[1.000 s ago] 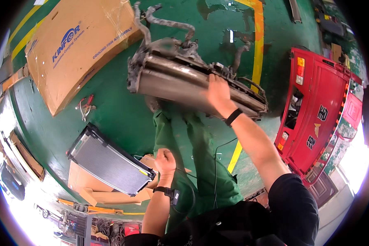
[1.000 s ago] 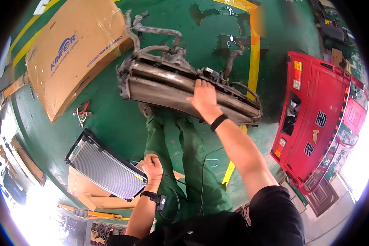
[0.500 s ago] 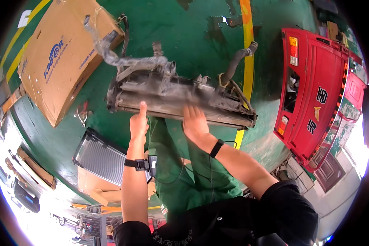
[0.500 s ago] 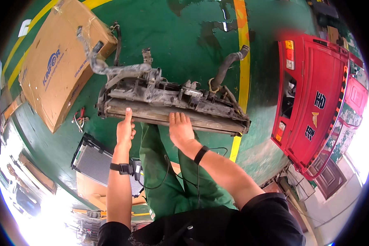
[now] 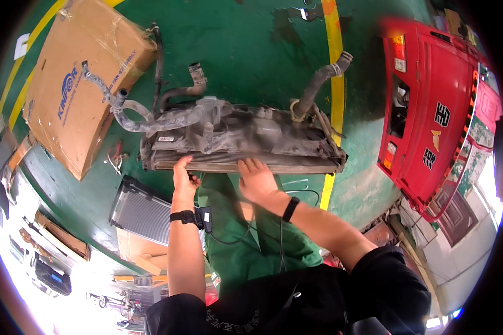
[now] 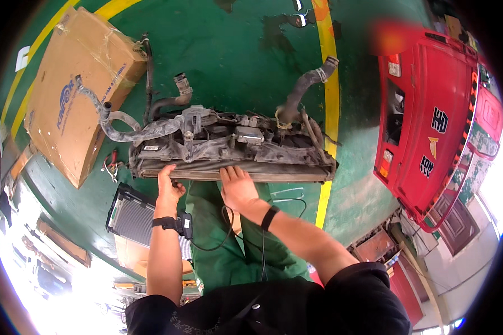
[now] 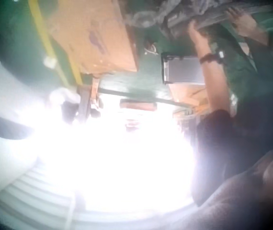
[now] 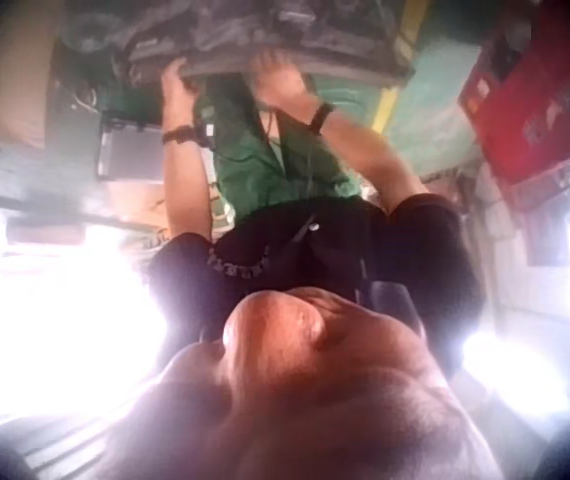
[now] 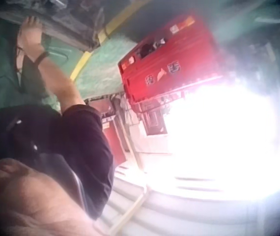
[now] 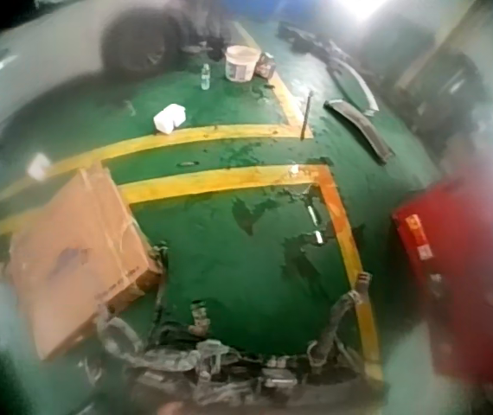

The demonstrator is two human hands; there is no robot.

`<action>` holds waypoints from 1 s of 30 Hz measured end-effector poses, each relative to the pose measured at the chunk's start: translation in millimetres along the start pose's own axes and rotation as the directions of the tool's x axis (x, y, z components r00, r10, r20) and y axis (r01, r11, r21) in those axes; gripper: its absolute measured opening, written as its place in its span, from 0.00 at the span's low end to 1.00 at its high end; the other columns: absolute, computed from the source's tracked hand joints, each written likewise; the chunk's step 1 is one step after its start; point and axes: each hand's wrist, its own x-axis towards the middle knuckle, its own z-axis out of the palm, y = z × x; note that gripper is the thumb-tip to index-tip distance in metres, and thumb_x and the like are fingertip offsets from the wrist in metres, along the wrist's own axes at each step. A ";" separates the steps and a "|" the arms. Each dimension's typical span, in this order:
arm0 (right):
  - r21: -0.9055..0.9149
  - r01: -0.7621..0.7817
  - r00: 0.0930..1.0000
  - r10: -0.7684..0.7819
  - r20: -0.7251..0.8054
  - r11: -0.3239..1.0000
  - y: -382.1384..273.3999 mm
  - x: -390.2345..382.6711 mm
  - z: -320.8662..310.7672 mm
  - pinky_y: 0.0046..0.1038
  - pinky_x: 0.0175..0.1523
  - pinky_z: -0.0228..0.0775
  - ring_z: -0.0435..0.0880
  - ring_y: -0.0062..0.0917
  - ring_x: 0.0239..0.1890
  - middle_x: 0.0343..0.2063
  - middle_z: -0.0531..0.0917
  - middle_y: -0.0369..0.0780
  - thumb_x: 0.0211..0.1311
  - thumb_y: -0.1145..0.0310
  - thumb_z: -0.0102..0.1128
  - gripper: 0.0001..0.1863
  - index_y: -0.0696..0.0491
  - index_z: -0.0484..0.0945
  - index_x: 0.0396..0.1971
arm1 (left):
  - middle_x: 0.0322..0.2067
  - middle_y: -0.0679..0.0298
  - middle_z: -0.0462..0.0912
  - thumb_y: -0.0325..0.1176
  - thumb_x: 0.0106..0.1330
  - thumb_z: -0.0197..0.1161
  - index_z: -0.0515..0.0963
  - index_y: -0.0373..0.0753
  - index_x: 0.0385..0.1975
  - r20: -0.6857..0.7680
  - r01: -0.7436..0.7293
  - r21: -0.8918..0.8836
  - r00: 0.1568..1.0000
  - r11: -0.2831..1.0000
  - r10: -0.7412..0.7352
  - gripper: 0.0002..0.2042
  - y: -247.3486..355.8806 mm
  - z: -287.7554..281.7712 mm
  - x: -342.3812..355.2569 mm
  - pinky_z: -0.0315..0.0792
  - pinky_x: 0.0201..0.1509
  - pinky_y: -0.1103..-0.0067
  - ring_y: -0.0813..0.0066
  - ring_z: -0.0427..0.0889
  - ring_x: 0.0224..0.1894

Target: The person removes a cooling fan shroud from an old radiator and attaches it to a new radiator unit by hand.

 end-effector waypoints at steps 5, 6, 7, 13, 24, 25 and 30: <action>0.313 -0.300 0.821 0.411 -0.396 0.901 103.0 19.9 -63.6 0.35 0.47 0.73 0.80 0.39 0.41 0.37 0.83 0.45 0.51 0.68 0.66 0.11 0.55 0.80 0.34 | 0.26 0.68 0.62 0.43 0.44 0.70 0.71 0.51 0.28 -0.050 -0.024 -0.122 0.999 0.992 0.018 0.15 -19.8 -12.0 14.0 0.58 0.25 0.77 0.75 0.60 0.21; 0.401 -0.528 0.680 0.656 -0.329 0.749 117.9 31.6 -85.5 0.34 0.48 0.72 0.79 0.36 0.43 0.38 0.82 0.45 0.51 0.66 0.68 0.16 0.59 0.77 0.37 | 0.27 0.68 0.63 0.42 0.44 0.70 0.72 0.51 0.28 -0.035 -0.006 -0.131 0.999 0.991 0.002 0.15 -20.5 -13.3 13.0 0.58 0.25 0.78 0.75 0.60 0.21; 0.530 -0.496 0.622 0.707 -0.335 0.688 159.2 37.4 -79.5 0.35 0.48 0.72 0.79 0.35 0.43 0.37 0.81 0.44 0.53 0.65 0.69 0.18 0.60 0.76 0.38 | 0.27 0.67 0.64 0.42 0.44 0.70 0.72 0.51 0.29 -0.015 0.011 -0.134 1.000 0.991 -0.013 0.15 -19.0 -12.9 9.4 0.58 0.25 0.78 0.75 0.60 0.22; 0.934 -0.234 0.659 0.662 0.356 -0.270 199.3 107.7 -96.2 0.34 0.37 0.71 0.78 0.27 0.33 0.28 0.78 0.38 0.55 0.69 0.70 0.12 0.57 0.76 0.32 | 0.29 0.67 0.67 0.41 0.48 0.67 0.74 0.50 0.31 0.010 -0.004 -0.137 1.000 0.991 0.005 0.12 -26.2 -20.5 11.9 0.61 0.28 0.77 0.74 0.63 0.25; 0.974 -0.197 0.527 0.827 0.198 -0.108 154.7 103.4 -163.8 0.27 0.29 0.68 0.75 0.26 0.22 0.20 0.75 0.37 0.54 0.74 0.64 0.05 0.55 0.76 0.26 | 0.25 0.67 0.69 0.37 0.49 0.66 0.74 0.45 0.27 -0.061 -0.077 -0.324 0.996 0.943 0.061 0.09 -25.7 -17.1 12.7 0.66 0.27 0.76 0.74 0.64 0.24; 0.975 -0.202 0.556 0.808 0.194 -0.095 147.6 98.6 -167.2 0.28 0.29 0.68 0.75 0.26 0.23 0.20 0.75 0.37 0.54 0.74 0.64 0.05 0.55 0.75 0.25 | 0.26 0.67 0.69 0.37 0.49 0.66 0.73 0.45 0.27 -0.052 -0.064 -0.348 0.997 0.935 0.049 0.10 -30.7 -23.1 19.6 0.66 0.28 0.76 0.74 0.64 0.24; 0.991 -0.132 0.673 0.734 0.091 -0.001 120.4 112.2 -190.8 0.27 0.26 0.64 0.75 0.26 0.22 0.19 0.75 0.38 0.51 0.76 0.63 0.04 0.58 0.77 0.22 | 0.28 0.66 0.72 0.37 0.55 0.62 0.71 0.43 0.32 0.020 0.048 -0.464 0.999 0.884 -0.043 0.10 -53.6 -43.4 28.0 0.67 0.29 0.75 0.71 0.68 0.27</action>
